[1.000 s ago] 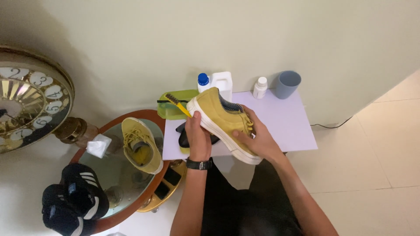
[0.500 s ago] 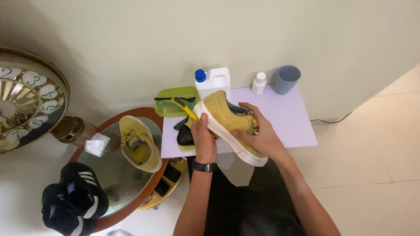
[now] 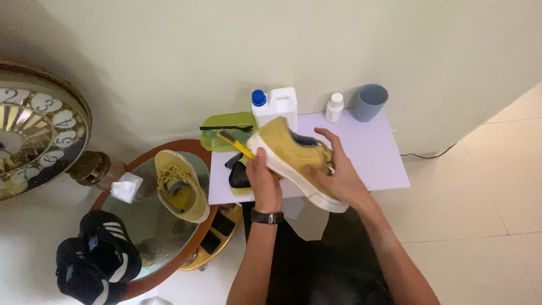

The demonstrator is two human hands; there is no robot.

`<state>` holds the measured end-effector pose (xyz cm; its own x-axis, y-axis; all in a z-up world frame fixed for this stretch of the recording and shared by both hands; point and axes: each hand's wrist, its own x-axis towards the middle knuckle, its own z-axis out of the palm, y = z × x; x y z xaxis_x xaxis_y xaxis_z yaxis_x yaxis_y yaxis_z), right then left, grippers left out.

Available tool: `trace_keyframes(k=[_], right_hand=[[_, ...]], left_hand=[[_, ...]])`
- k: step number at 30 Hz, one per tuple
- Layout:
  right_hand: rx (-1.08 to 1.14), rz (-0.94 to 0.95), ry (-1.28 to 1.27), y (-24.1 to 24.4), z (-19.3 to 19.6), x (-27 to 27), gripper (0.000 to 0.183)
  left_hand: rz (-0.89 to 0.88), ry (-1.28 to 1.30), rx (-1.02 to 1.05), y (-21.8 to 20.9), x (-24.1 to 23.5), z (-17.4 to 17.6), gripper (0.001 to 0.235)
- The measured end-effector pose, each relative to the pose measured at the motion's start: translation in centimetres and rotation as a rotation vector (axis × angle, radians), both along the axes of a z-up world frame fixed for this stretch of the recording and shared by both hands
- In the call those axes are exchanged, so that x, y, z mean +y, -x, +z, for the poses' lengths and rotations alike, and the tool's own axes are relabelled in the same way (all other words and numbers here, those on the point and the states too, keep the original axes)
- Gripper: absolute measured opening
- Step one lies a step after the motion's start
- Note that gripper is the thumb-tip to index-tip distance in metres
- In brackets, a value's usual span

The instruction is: The person scrubs a yellow sneaker with a yellow brush, focusing on the upper, sides, and sole. The person rotates the shoe to access different areas and continues scrubbing throughout the clip.

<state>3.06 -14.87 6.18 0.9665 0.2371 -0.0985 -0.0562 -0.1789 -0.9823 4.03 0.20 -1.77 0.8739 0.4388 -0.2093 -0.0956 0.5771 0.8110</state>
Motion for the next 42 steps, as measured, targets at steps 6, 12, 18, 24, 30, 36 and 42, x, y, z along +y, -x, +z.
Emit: trace_keyframes(k=[6, 12, 18, 24, 30, 36, 42], right_hand=[[-0.004, 0.287, 0.107, 1.0, -5.5, -6.6, 0.111], [-0.168, 0.033, -0.374, -1.0, -11.4, -6.5, 0.072], [-0.504, -0.079, -0.183, -0.3, -8.4, -8.5, 0.052], [-0.508, -0.157, 0.05, -0.5, -7.0, -10.6, 0.054], [-0.512, -0.139, 0.112, -0.6, -8.3, -9.6, 0.051], [-0.518, -0.254, 0.038, -0.9, -10.6, -9.2, 0.027], [-0.552, -0.326, 0.01, -1.1, -11.5, -8.9, 0.014]], left_hand=[[0.174, 0.333, 0.014, 1.2, 0.4, 5.6, 0.101], [0.041, 0.3, 0.031, 0.4, 1.0, -2.3, 0.094], [-0.126, -0.096, 0.232, 2.1, 3.4, -5.6, 0.05], [-0.352, -0.745, 0.022, 6.2, 3.5, -5.4, 0.046], [-0.371, -0.964, -0.293, 5.5, -0.3, 0.2, 0.017], [-0.311, -0.932, -0.37, 4.9, -1.7, -1.6, 0.019], [-0.288, -1.224, -0.156, 4.8, 0.1, -6.7, 0.024]])
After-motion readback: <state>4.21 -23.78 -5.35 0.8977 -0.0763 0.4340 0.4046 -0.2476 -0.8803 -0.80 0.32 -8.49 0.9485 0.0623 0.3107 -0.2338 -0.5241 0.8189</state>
